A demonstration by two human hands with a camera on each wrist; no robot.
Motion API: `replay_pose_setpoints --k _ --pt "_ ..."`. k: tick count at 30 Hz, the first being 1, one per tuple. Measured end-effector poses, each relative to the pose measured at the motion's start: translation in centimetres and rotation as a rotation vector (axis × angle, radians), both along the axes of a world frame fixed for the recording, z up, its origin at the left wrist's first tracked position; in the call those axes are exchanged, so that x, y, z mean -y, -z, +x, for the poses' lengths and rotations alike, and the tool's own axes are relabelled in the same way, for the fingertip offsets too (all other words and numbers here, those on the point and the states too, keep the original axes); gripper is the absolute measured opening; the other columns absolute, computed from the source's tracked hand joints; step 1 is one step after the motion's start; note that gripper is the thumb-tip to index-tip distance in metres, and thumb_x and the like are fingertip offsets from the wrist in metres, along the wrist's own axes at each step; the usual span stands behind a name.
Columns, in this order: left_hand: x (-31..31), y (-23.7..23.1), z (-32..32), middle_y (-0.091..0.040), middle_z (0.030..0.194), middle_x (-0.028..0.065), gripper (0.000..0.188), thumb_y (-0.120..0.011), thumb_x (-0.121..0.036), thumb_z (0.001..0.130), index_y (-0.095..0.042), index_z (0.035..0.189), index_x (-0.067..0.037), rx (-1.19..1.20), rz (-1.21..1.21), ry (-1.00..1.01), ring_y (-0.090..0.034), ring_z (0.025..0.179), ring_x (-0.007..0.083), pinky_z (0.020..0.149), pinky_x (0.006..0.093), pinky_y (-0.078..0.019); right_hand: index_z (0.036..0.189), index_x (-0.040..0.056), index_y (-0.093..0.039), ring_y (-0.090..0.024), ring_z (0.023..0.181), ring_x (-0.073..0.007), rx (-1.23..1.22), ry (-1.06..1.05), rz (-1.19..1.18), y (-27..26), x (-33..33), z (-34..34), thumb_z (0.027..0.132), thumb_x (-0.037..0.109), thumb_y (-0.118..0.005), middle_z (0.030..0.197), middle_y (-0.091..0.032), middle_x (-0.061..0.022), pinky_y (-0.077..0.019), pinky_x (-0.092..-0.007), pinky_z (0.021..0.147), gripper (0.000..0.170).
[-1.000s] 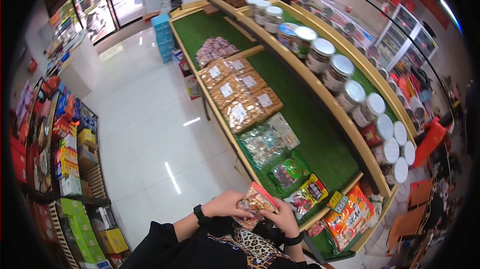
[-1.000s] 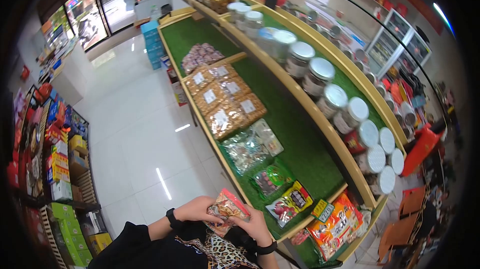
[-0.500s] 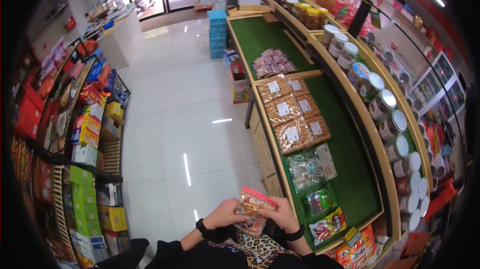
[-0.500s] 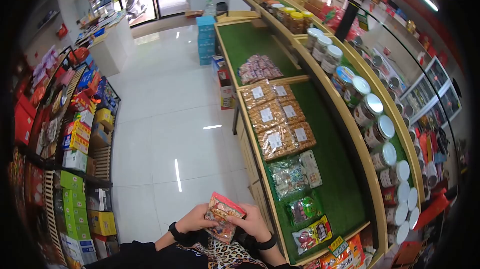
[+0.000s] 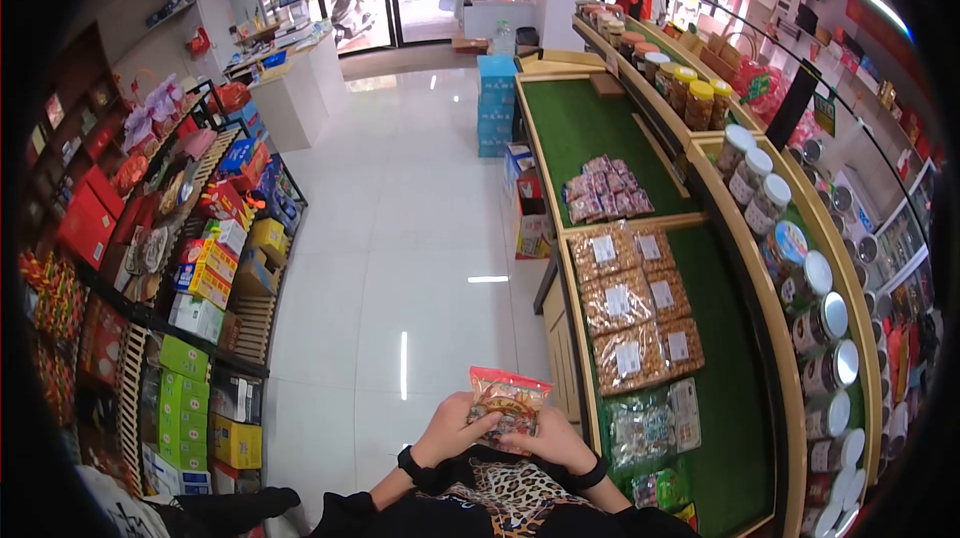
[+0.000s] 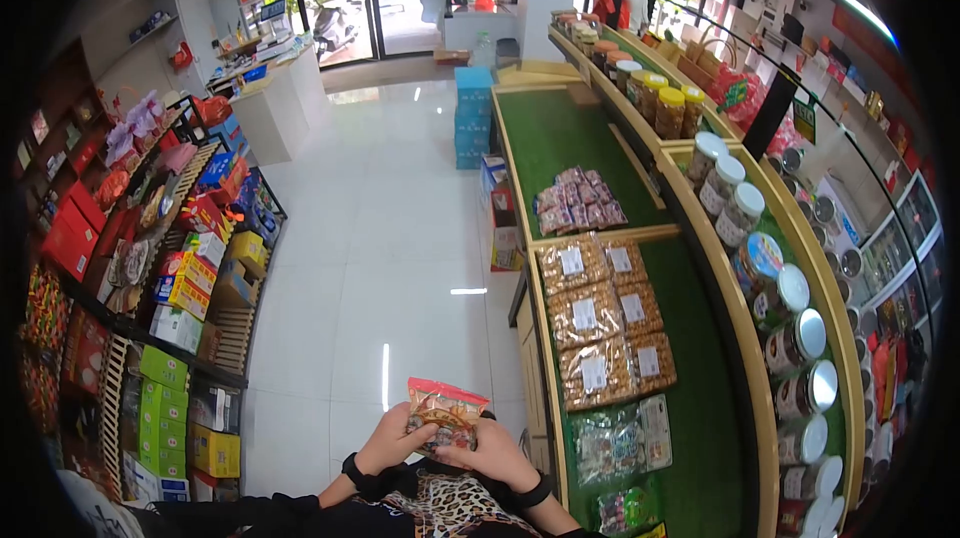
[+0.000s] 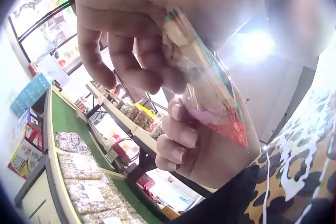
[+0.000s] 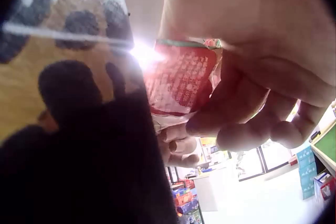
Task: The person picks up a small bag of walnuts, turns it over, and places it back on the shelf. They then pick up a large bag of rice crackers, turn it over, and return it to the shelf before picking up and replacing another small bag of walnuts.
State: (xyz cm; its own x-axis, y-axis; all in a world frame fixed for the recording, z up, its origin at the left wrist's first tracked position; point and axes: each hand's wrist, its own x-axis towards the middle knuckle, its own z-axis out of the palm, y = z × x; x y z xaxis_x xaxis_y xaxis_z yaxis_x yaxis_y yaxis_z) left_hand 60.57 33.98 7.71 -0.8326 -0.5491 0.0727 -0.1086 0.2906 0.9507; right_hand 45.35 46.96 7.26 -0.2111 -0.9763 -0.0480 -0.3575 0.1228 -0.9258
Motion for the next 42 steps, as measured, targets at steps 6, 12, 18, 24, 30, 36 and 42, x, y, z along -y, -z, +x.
replay_pose_setpoints --k 6,12,18,24,30,36,42 --pt "6.6 -0.6 -5.8 -0.061 0.099 0.0179 0.028 -0.057 -0.022 0.087 -0.063 0.106 -0.002 0.019 -0.164 0.101 -0.056 0.089 0.0343 0.081 0.0390 -0.0448 0.106 -0.0011 -0.062 -0.066 0.080 -0.0269 0.137 0.020 -0.059 -1.4 5.3 -7.4 0.076 0.031 -0.073 0.090 -0.068 -0.0158 -0.0499 -0.0356 0.075 0.045" --pt "9.9 0.1 -9.7 -0.063 0.088 0.0157 0.023 -0.056 -0.022 0.089 -0.065 0.094 -0.002 -0.069 -0.140 -0.025 -0.057 0.081 0.0339 0.074 0.0397 -0.0450 0.110 -0.0016 -0.060 -0.065 0.083 -0.0230 0.204 -0.056 0.025 -2.5 9.6 -11.4 0.078 0.027 -0.072 0.095 -0.068 -0.0142 -0.0491 -0.0329 0.077 0.044" --pt "13.4 1.0 -12.3 -0.064 0.088 0.0161 0.022 -0.056 -0.020 0.090 -0.064 0.093 0.000 -0.076 0.063 -0.034 -0.058 0.076 0.0334 0.071 0.0376 -0.0456 0.108 -0.0017 -0.061 -0.062 0.083 -0.0148 0.436 -0.054 0.211 -1.9 13.0 -13.3 0.083 0.024 -0.070 0.093 -0.068 -0.0099 -0.0486 -0.0302 0.075 0.037" --pt "21.5 1.8 -14.8 -0.064 0.088 0.0172 0.026 -0.061 -0.025 0.087 -0.064 0.095 0.000 -0.031 0.115 0.072 -0.059 0.077 0.0329 0.073 0.0382 -0.0460 0.106 -0.0007 -0.062 -0.064 0.082 -0.0215 0.221 -0.016 0.151 -2.2 19.4 -15.2 0.085 0.025 -0.067 0.092 -0.068 -0.0137 -0.0487 -0.0329 0.075 0.033" --pt "31.8 -1.0 -16.8 -0.064 0.090 0.0169 0.035 -0.066 -0.031 0.082 -0.063 0.099 -0.001 0.019 -0.106 0.150 -0.059 0.084 0.0323 0.078 0.0380 -0.0452 0.105 -0.0007 -0.063 -0.064 0.084 -0.0238 0.218 0.183 0.028 -2.4 27.6 -15.9 0.086 0.020 -0.065 0.095 -0.067 -0.0148 -0.0482 -0.0342 0.076 0.028" --pt "39.2 -0.7 -16.3 -0.064 0.092 0.0177 0.035 -0.067 -0.030 0.080 -0.064 0.098 0.000 0.052 -0.046 0.191 -0.059 0.086 0.0337 0.080 0.0384 -0.0454 0.106 0.0004 -0.062 -0.063 0.089 -0.0290 0.188 0.220 -0.029 -1.8 35.1 -15.2 0.084 0.022 -0.066 0.096 -0.066 -0.0165 -0.0474 -0.0360 0.079 0.031" --pt "43.4 -0.4 -16.2 -0.064 0.093 0.0182 0.032 -0.065 -0.025 0.081 -0.064 0.102 0.000 0.076 0.087 0.218 -0.059 0.088 0.0341 0.081 0.0386 -0.0454 0.102 0.0001 -0.063 -0.061 0.087 -0.0338 0.173 0.183 -0.015 -2.0 39.8 -15.5 0.084 0.023 -0.066 0.096 -0.064 -0.0192 -0.0475 -0.0377 0.078 0.030"
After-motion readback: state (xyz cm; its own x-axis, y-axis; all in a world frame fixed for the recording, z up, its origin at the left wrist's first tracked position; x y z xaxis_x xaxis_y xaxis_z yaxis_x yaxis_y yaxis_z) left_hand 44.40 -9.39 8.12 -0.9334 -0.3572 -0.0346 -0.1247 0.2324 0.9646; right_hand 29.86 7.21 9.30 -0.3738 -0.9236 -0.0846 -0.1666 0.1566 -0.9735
